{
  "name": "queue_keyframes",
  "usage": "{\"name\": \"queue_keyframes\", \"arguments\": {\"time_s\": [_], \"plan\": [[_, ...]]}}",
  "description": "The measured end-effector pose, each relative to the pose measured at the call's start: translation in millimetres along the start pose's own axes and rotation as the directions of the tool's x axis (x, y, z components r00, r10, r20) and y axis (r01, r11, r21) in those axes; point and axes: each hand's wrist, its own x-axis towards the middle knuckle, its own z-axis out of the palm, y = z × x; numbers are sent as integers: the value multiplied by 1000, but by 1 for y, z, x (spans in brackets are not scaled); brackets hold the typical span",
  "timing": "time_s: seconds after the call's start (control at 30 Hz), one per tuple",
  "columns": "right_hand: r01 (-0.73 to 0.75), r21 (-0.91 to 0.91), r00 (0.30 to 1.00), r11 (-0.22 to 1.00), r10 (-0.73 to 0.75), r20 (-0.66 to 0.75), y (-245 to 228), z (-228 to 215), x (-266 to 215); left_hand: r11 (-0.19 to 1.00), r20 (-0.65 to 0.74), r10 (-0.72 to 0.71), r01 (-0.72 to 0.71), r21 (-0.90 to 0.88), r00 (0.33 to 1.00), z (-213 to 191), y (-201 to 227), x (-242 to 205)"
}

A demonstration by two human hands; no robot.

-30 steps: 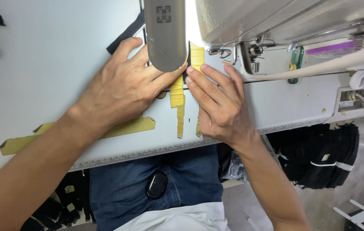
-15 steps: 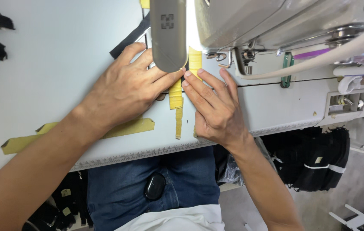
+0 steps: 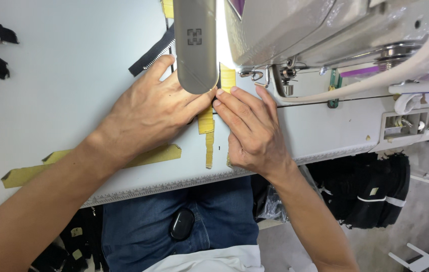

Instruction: The person aligns a black zipper with yellow tape guides on a sewing machine table and sews along the zipper teeth. They guide the zipper through the machine, stitch along its length, and then remove the finished piece to place it with other completed zippers.

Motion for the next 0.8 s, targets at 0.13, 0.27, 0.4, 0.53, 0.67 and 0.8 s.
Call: {"name": "queue_keyframes", "arguments": {"time_s": [0.13, 0.27, 0.4, 0.53, 0.67, 0.8], "plan": [[-16, 14, 999, 1000, 16, 28, -1, -6, 7, 1000, 16, 14, -15, 19, 1000, -4, -2, 0], [-8, -15, 992, 1000, 10, 126, 0, -14, 19, 999, 34, 21, -22, 43, 999, -4, -4, -5], [-34, -70, 959, 997, 53, 280, 2, -16, 23, 999, 28, 18, -19, 34, 999, -5, -5, -10], [-6, -83, 962, 997, 29, 270, 0, -14, 22, 998, 60, -10, 6, 65, 998, -8, -5, -17], [4, -100, 969, 995, 21, 246, -5, -11, 20, 979, 7, -115, 115, -166, 993, -4, -6, -23], [8, -101, 980, 995, 12, 196, -7, -10, 18, 978, -10, -174, 171, -119, 985, 2, -9, -23]]}}
